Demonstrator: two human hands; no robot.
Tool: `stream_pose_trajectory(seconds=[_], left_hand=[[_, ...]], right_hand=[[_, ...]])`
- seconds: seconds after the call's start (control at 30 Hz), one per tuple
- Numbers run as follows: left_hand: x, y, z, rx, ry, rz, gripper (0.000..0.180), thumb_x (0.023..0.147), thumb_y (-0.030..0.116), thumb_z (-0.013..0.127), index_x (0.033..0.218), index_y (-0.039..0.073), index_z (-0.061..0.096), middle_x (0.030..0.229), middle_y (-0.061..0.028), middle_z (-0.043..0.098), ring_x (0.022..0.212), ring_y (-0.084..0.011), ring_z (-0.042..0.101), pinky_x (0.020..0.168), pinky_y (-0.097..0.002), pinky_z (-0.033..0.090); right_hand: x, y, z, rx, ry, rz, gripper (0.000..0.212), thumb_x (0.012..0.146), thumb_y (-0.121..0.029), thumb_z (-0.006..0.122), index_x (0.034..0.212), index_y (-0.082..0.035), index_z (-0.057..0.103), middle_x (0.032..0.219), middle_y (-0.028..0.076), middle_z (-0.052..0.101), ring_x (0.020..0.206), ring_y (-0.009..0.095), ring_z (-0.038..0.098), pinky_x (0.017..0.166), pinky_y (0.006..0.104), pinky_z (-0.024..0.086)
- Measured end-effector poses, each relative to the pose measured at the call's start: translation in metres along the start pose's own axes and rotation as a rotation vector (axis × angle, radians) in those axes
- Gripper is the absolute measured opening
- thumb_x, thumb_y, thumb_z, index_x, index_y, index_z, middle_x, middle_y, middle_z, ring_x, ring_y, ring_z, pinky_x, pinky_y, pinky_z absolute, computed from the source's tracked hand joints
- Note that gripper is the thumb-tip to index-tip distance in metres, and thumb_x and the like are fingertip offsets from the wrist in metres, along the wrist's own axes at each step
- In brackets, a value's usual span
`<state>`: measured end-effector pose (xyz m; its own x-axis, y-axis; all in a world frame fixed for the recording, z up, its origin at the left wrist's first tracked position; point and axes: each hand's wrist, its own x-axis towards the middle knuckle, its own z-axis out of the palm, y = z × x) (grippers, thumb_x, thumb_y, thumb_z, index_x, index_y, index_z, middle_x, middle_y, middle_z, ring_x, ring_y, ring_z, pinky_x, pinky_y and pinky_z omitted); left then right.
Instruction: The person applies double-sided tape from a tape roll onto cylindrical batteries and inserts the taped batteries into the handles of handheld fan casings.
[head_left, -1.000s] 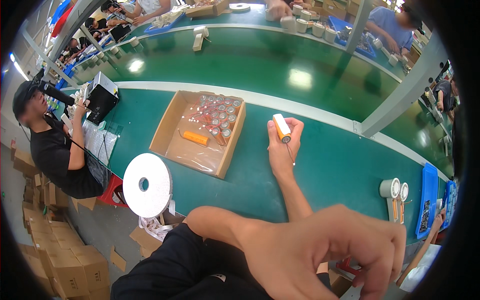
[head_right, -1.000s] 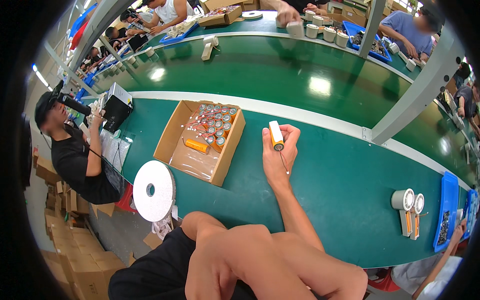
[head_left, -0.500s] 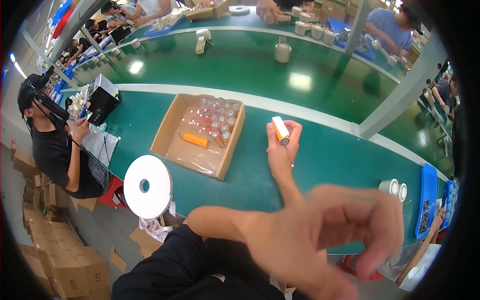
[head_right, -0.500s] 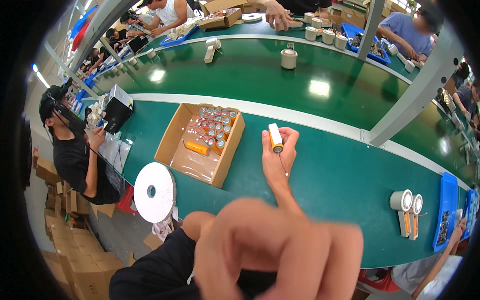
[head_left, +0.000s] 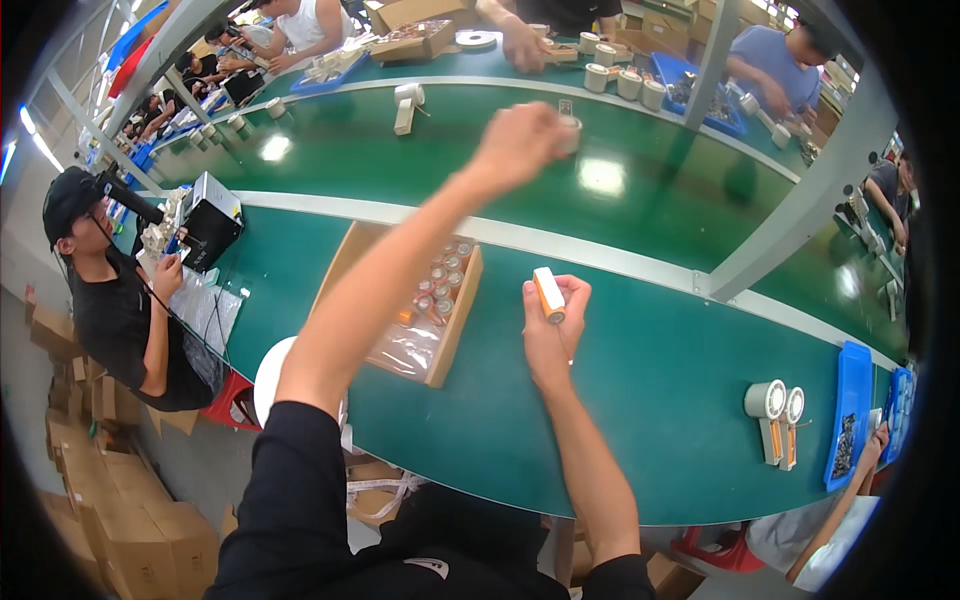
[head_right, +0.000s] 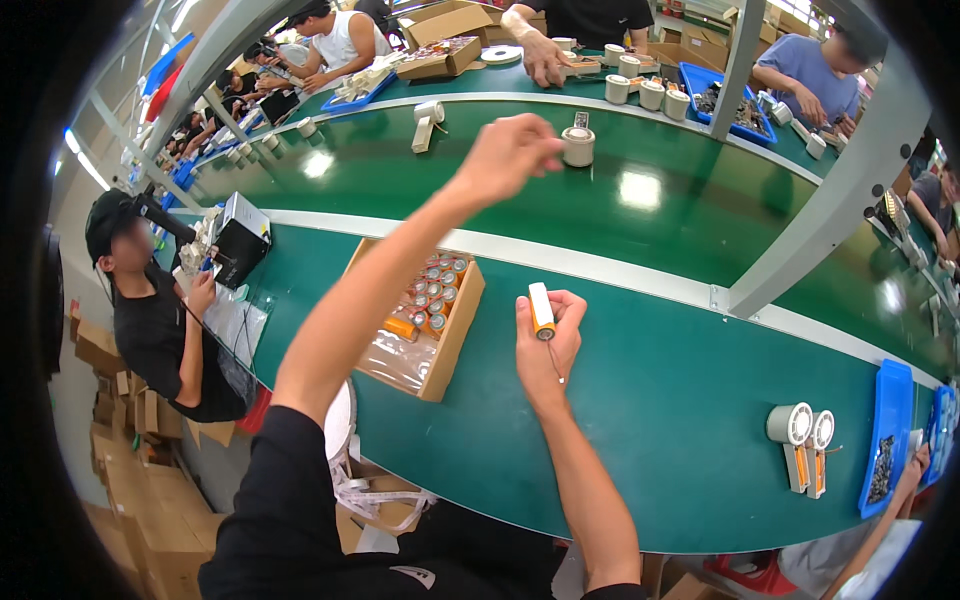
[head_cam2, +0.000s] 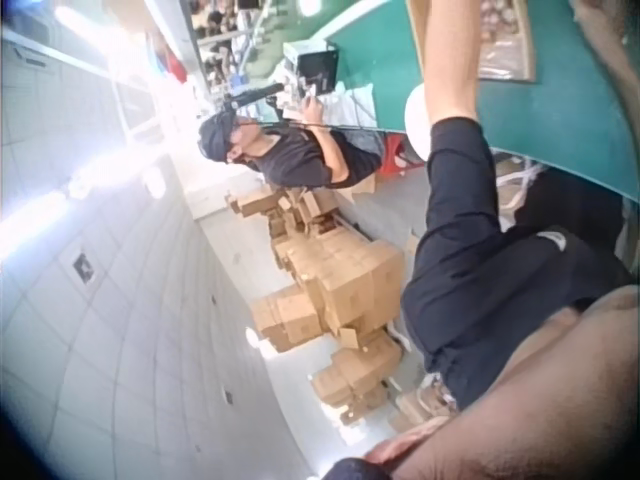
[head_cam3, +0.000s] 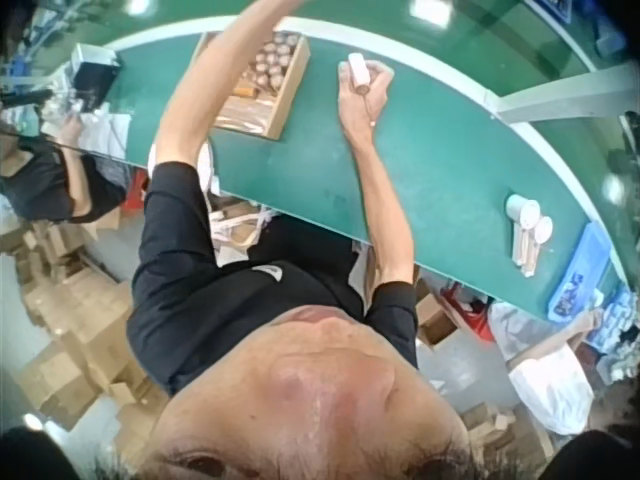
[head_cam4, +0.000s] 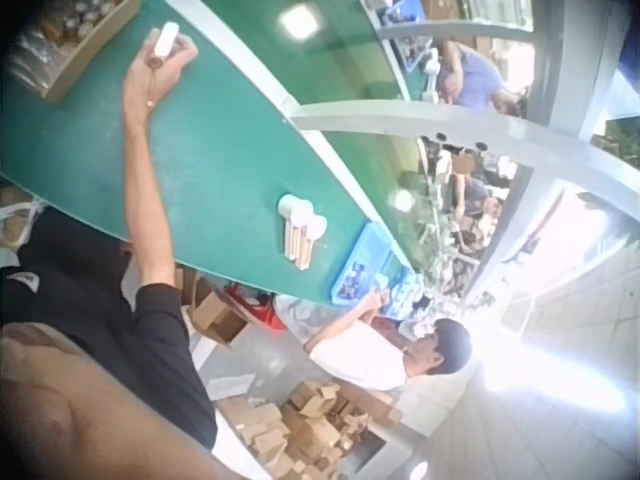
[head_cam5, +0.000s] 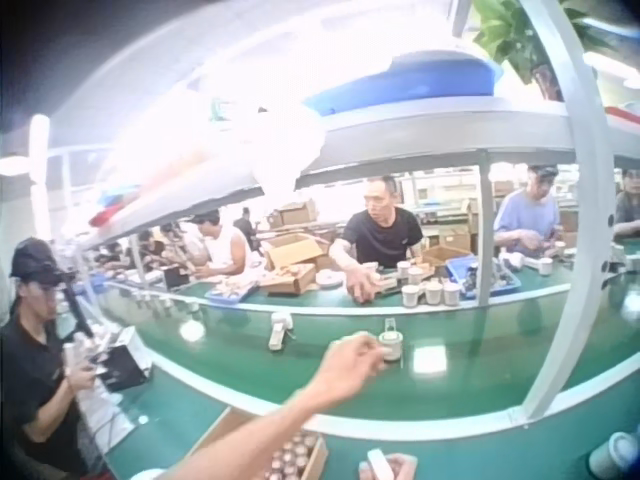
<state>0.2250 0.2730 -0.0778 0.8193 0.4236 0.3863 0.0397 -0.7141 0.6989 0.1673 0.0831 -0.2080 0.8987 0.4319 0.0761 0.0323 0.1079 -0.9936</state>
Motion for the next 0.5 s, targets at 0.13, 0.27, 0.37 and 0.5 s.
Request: stream_pose_trajectory(seconds=[0.13, 0.27, 0.37, 0.5], left_hand=[[0.014, -0.113, -0.047, 0.873, -0.107, -0.023, 0.028, 0.097, 0.032, 0.056, 0.098, 0.005, 0.065, 0.079, -0.0168, 0.070, 0.080, -0.0365, 0.069, 0.067, -0.0478, 0.055], [0.014, -0.187, -0.099, 1.298, -0.271, -0.180, 0.020, 0.098, 0.028, 0.056, 0.103, 0.008, 0.059, 0.090, -0.0148, 0.071, 0.089, -0.0351, 0.070, 0.073, -0.0486, 0.056], [0.030, -0.190, -0.098, 1.411, -0.412, -0.388, 0.047, 0.090, 0.016, 0.063, 0.134, 0.021, 0.047, 0.117, -0.0116, 0.065, 0.110, -0.0305, 0.064, 0.085, -0.0455, 0.054], [0.033, -0.227, -0.106, 1.450, -0.463, -0.481, 0.045, 0.093, 0.015, 0.058, 0.134, 0.030, 0.048, 0.120, -0.0082, 0.065, 0.112, -0.0296, 0.064, 0.083, -0.0475, 0.055]], right_hand=[[0.001, 0.001, 0.000, -0.031, 0.010, -0.124, 0.036, 0.090, -0.018, 0.071, 0.111, -0.002, 0.047, 0.091, 0.010, 0.062, 0.079, 0.017, 0.060, 0.070, 0.0326, 0.050], [-0.001, -0.001, 0.005, -0.029, -0.010, -0.096, 0.036, 0.090, -0.019, 0.071, 0.111, -0.002, 0.046, 0.091, 0.011, 0.063, 0.078, 0.019, 0.063, 0.070, 0.0339, 0.051], [-0.001, -0.007, -0.007, -0.055, -0.014, -0.069, 0.037, 0.091, -0.020, 0.071, 0.111, -0.002, 0.045, 0.091, 0.012, 0.062, 0.076, 0.020, 0.064, 0.068, 0.0340, 0.052], [-0.003, -0.009, -0.001, -0.090, -0.068, 0.003, 0.039, 0.091, -0.021, 0.070, 0.111, -0.002, 0.043, 0.093, 0.013, 0.062, 0.074, 0.020, 0.065, 0.065, 0.0330, 0.053]])
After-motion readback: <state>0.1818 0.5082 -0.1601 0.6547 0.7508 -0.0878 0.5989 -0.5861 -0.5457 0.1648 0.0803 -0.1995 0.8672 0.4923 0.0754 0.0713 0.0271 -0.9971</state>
